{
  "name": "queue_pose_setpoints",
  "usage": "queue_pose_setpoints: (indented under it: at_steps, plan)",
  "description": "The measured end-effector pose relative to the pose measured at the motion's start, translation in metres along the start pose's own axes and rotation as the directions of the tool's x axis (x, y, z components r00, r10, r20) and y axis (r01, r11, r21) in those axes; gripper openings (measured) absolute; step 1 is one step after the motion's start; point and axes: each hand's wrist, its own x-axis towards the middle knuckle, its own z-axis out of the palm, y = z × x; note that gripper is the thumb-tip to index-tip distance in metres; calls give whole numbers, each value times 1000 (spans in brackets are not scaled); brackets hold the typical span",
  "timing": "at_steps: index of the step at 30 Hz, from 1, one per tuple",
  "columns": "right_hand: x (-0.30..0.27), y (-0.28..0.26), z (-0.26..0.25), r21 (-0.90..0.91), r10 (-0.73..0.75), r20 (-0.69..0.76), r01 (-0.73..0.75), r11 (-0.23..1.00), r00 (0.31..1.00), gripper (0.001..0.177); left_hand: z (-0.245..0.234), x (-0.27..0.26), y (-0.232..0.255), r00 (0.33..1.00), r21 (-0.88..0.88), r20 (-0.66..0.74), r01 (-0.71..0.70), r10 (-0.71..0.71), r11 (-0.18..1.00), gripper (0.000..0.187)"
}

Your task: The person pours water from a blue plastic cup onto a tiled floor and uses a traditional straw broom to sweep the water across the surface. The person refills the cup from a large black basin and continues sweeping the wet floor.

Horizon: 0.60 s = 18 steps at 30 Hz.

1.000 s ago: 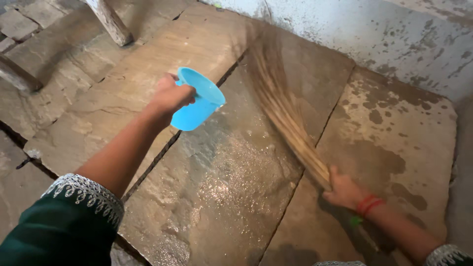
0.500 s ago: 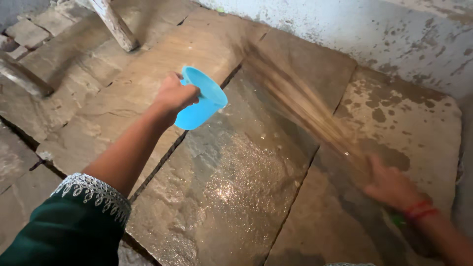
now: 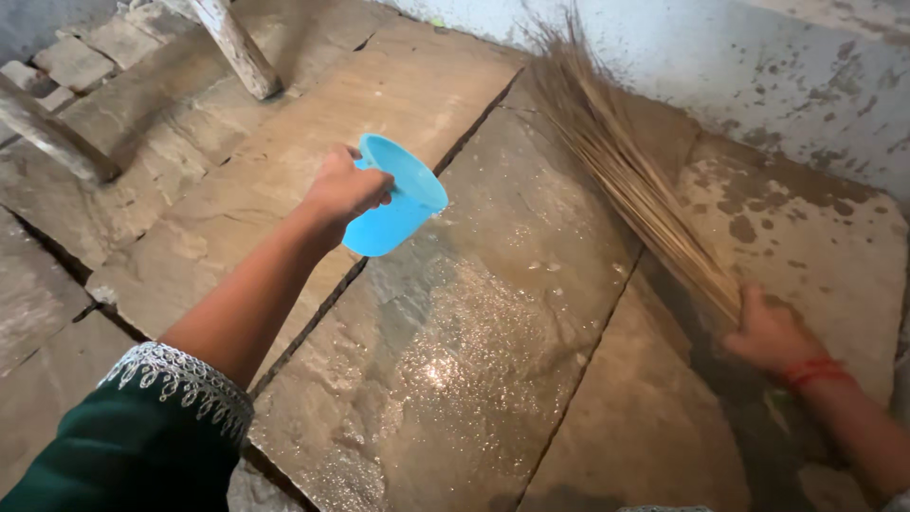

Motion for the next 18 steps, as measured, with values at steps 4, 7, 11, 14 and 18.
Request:
queue_pose_setpoints:
  at_steps: [4,7,11,14,18]
  plan:
    - [-2,-4,38,42,66,50,-68,997,997,79,-4,1,-8,1000,-18,6,26,-26,999,72]
    - [-3,-9,55,42,82,49,-84,996,995,82,-4,0,-15,1000,-34,12,25,-24,999,70]
    - [-2,-16,65,77,47,-10,-46,996,999,87,-9,-1,-28,997,-114,75,26,-17,993,71]
    - [-6,-30,62,83,52,-5,-51,995,999,90,-7,3,-39,996,-107,87,42,-33,993,70]
    - [-13,-45,50,-43,184,84,-181,983,979,91,-1,14,-62,983,-211,159,-62,97,975,72]
